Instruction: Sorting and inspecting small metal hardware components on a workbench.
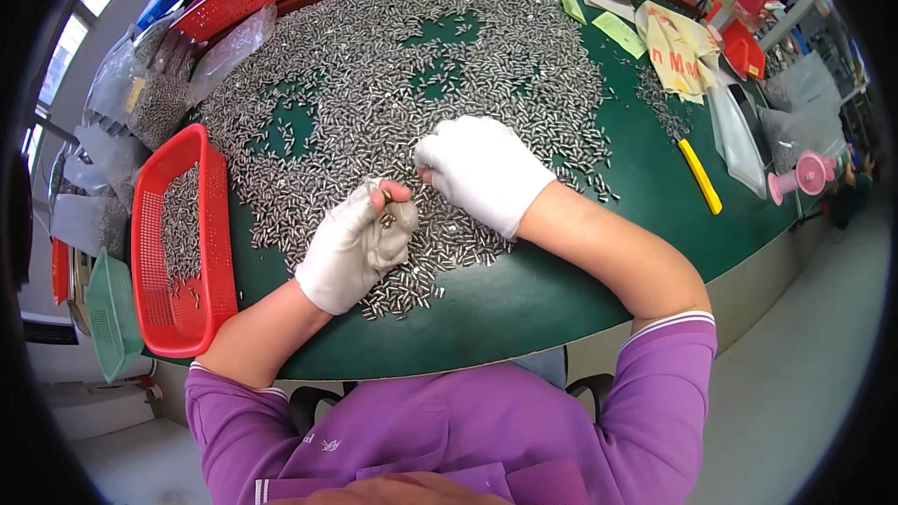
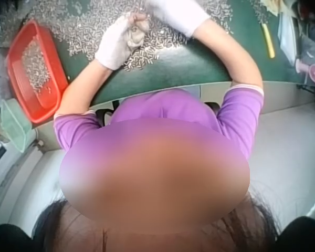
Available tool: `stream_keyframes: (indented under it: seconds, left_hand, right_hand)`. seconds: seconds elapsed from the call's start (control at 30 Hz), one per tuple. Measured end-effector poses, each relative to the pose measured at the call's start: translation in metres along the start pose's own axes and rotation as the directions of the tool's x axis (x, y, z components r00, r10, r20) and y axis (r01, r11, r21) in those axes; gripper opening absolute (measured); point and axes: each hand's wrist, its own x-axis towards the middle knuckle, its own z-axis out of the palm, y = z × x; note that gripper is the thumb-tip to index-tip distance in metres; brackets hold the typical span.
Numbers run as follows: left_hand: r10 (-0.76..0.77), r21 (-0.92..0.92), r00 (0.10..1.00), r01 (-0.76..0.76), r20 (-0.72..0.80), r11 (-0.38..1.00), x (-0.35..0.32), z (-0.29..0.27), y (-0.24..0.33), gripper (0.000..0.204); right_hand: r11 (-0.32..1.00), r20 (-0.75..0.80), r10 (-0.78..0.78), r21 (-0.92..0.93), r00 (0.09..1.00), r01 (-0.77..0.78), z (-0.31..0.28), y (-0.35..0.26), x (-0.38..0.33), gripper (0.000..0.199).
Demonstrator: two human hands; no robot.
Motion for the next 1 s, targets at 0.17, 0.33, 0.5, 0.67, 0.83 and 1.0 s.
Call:
stream_keyframes:
  seconds: [0.17,0.33,0.5,0.67,0.83,1.0]
  left_hand:
    - [0.035,0.024,0.999,-0.035,-0.007,0.999,0.000,0.004,-0.002,0.021]
    - [0.047,-0.040,0.998,-0.046,0.029,0.998,0.001,-0.005,-0.003,0.020]
    - [0.019,-0.055,1.000,-0.020,-0.004,0.998,0.002,-0.002,-0.002,0.019]
    - [0.002,-0.019,1.000,-0.002,-0.014,1.000,0.001,0.000,-0.001,0.016]
    - [-0.025,0.020,1.000,0.026,-0.008,0.999,0.002,0.003,-0.001,0.013]
    - [-0.031,0.118,0.996,0.041,-0.087,0.992,-0.001,0.009,0.000,0.016]
  right_hand:
    - [0.960,-0.158,0.002,0.277,0.988,0.042,-0.009,-0.005,0.000,0.010]
    - [0.997,-0.071,-0.036,0.061,0.997,0.041,-0.007,0.003,-0.003,0.012]
    - [1.000,-0.049,-0.016,0.011,0.999,0.016,0.000,0.000,0.000,0.012]
    - [0.990,-0.164,-0.051,0.123,0.985,0.072,-0.001,0.006,0.002,0.010]
    - [0.915,-0.266,-0.197,0.295,0.943,0.275,-0.010,-0.007,0.001,0.015]
    - [0.873,-0.206,-0.227,0.390,0.952,0.293,-0.009,-0.007,0.001,0.016]
